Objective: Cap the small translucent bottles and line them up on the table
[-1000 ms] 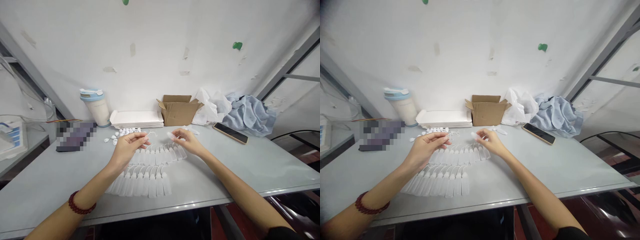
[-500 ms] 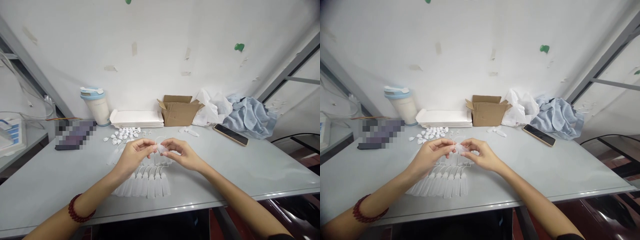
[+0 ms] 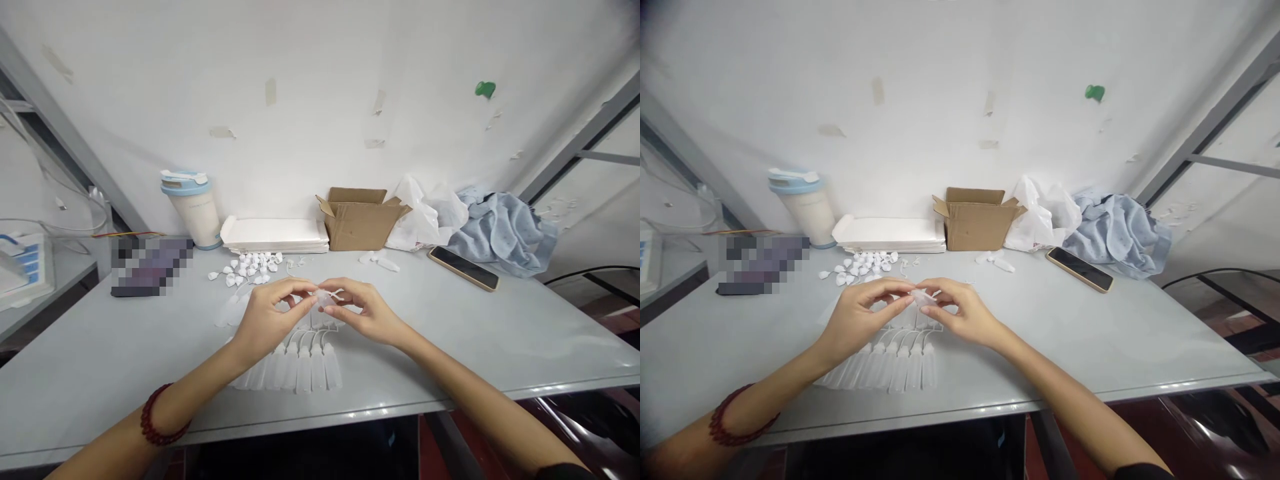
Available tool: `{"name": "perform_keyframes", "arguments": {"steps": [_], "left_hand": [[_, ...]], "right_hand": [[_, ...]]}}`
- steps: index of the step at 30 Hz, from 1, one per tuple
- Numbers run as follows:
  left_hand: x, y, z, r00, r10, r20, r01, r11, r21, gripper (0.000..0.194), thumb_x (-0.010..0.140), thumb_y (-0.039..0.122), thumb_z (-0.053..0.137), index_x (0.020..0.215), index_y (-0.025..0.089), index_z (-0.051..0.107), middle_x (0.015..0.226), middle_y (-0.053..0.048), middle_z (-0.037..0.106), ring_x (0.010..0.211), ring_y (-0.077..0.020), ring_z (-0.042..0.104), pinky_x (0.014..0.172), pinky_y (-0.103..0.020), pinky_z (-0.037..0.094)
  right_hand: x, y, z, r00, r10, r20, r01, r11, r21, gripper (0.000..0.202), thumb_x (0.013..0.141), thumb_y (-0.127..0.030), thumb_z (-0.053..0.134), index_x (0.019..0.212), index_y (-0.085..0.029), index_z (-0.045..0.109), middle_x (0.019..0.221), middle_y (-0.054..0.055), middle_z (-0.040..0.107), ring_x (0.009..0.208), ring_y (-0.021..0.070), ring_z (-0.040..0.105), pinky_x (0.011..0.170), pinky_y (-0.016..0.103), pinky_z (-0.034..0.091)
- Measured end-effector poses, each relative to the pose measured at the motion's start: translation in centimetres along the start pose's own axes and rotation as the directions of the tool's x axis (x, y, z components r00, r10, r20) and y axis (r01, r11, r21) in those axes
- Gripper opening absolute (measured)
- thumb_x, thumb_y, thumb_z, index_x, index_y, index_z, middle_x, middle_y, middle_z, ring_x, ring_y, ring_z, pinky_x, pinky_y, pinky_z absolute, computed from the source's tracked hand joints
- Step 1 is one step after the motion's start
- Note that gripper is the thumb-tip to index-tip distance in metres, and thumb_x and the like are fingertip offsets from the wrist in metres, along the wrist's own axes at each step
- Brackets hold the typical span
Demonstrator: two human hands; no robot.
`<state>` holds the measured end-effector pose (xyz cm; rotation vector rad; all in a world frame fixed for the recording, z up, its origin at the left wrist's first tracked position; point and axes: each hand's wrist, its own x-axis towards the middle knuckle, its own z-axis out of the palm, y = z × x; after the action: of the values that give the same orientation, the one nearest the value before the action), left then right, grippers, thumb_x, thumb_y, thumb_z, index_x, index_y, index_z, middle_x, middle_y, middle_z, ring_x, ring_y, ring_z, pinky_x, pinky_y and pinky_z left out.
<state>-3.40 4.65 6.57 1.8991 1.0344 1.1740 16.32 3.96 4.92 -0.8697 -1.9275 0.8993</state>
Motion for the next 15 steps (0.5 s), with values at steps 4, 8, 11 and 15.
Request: {"name": "perform_keyframes", "arguments": {"steps": [4, 8, 11, 15], "left_hand": [[-0.06, 0.04, 0.1, 1.0, 0.026, 0.006, -0.026, 0.999, 0.021, 0.012, 0.08, 0.024, 0.064, 0.088, 0.019, 0.072, 0.088, -0.002, 0.073, 0.08, -0.0164, 0.067, 0.07, -0.025, 0.054], [0.05, 0.06, -0.02, 0.991, -0.13, 0.027, 0.131, 0.99, -0.051, 0.015, 0.079, 0.029, 0.066, 0.087, 0.018, 0.072, 0.083, -0.003, 0.074, 0.079, -0.0185, 0.07, 0.073, -0.027, 0.056], [0.01, 0.12, -0.04, 0.974, -0.223, 0.042, 0.226, 0.971, -0.084, 0.019, 0.077, 0.033, 0.068, 0.087, 0.017, 0.072, 0.076, -0.003, 0.074, 0.075, -0.0198, 0.07, 0.069, -0.028, 0.057], [-0.12, 0.35, -0.05, 0.971, -0.23, 0.066, 0.236, 0.966, -0.103, 0.016, 0.077, 0.032, 0.068, 0.083, 0.018, 0.072, 0.072, -0.002, 0.074, 0.074, -0.0203, 0.071, 0.068, -0.027, 0.057]], "right_hand": [[-0.12, -0.03, 0.09, 1.0, 0.028, -0.006, -0.027, 0.999, 0.032, 0.027, 0.086, -0.025, 0.06, 0.112, -0.02, 0.057, 0.099, 0.005, 0.062, 0.072, 0.0126, 0.063, 0.067, 0.029, 0.054], [-0.2, -0.06, 0.3, 0.998, 0.069, -0.005, -0.068, 0.996, 0.064, 0.027, 0.086, -0.027, 0.059, 0.111, -0.018, 0.057, 0.102, 0.008, 0.063, 0.079, 0.0172, 0.067, 0.067, 0.03, 0.055], [-0.21, -0.06, 0.35, 0.995, 0.099, -0.014, -0.098, 0.992, 0.083, 0.029, 0.085, -0.029, 0.06, 0.112, -0.017, 0.057, 0.1, 0.008, 0.063, 0.078, 0.0183, 0.069, 0.065, 0.03, 0.054], [-0.26, -0.23, 0.25, 0.993, 0.115, -0.025, -0.112, 0.989, 0.1, 0.029, 0.085, -0.03, 0.06, 0.112, -0.018, 0.056, 0.102, 0.009, 0.063, 0.078, 0.018, 0.069, 0.068, 0.031, 0.055]]}}
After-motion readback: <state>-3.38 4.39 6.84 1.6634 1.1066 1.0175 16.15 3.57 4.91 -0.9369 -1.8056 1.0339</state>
